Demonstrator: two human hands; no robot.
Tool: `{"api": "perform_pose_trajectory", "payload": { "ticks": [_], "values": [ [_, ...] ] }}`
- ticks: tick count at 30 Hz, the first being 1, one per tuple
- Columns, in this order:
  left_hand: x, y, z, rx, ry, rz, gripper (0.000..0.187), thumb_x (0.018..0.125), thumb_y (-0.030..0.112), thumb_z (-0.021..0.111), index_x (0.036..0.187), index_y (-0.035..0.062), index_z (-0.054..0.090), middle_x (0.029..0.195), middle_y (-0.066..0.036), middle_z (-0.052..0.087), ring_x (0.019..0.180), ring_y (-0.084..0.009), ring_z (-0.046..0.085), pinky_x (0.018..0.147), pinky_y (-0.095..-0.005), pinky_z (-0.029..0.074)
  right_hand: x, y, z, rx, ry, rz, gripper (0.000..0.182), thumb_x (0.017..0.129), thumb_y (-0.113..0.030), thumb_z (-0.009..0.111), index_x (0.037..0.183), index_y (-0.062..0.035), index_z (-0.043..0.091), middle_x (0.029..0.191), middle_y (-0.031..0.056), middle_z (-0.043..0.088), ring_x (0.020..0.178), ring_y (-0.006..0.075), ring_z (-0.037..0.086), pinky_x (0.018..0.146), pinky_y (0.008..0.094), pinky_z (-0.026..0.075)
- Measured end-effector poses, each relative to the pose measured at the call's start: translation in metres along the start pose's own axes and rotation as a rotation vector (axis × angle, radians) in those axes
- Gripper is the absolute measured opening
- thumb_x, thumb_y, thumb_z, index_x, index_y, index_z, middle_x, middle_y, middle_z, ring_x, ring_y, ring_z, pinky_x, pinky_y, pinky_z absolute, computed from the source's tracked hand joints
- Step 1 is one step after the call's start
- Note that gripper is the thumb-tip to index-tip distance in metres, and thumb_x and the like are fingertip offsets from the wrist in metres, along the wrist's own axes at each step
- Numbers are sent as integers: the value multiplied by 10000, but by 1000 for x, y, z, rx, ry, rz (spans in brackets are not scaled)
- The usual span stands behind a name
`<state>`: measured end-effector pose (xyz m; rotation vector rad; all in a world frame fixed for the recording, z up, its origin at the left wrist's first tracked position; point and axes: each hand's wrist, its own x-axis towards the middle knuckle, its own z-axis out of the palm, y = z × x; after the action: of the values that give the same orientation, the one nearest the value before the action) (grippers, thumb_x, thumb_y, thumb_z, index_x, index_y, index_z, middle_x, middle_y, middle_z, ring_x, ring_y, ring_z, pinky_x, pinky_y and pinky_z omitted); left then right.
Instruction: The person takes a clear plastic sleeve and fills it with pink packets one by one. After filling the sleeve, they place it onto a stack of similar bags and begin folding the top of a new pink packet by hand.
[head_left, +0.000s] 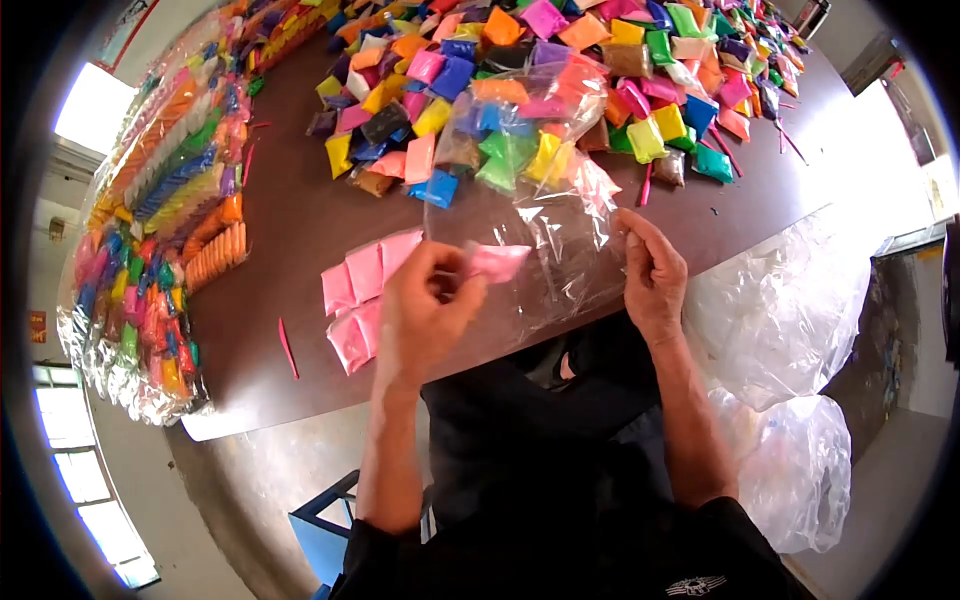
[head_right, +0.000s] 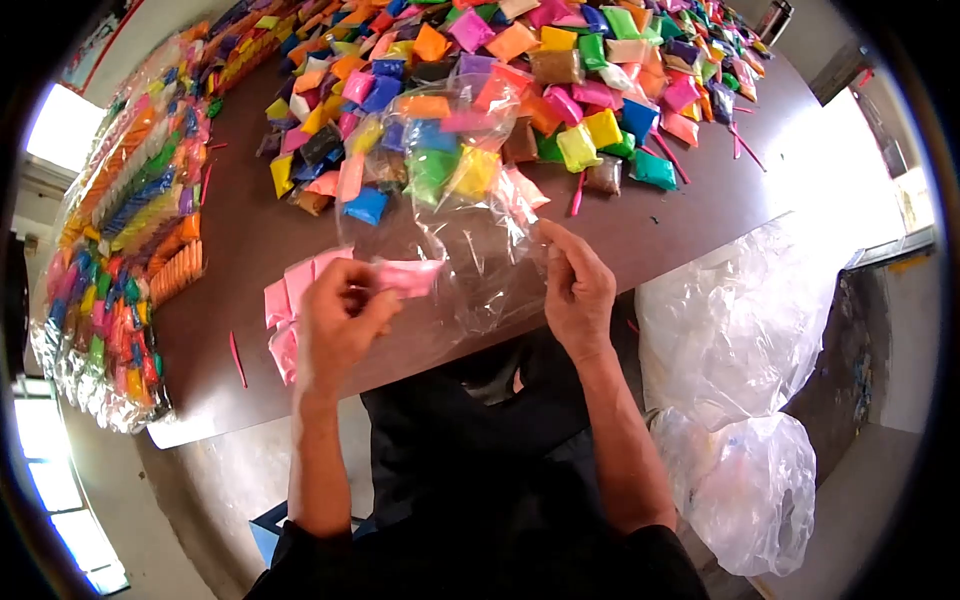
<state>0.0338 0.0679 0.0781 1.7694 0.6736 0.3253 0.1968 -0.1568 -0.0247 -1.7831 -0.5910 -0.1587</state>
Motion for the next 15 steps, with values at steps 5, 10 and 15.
{"api": "perform_pose_trajectory", "payload": {
  "ticks": [5,10,15],
  "values": [
    [24,-21,62,39,-235,69,218,915,67,810,1060,-26,676,909,-86,749,834,-150,734,758,-326,597,1,-1,4,91,34,-4,241,1064,51,600,1258,-8,730,1056,85,774,946,152,727,862,273,555],
    [32,-21,82,45,-377,110,215,930,75,829,1051,-18,677,950,-73,765,879,-110,701,801,-311,578,3,-5,1,88,40,-48,283,1028,78,600,1271,4,724,1051,115,763,916,171,722,852,272,552],
    [31,-36,93,-344,-324,58,180,938,80,824,1025,20,679,932,-20,746,868,-84,667,775,-312,556,1,-2,3,84,72,37,251,1042,28,592,1260,11,715,1040,127,757,929,168,716,848,286,549]
  ]
}}
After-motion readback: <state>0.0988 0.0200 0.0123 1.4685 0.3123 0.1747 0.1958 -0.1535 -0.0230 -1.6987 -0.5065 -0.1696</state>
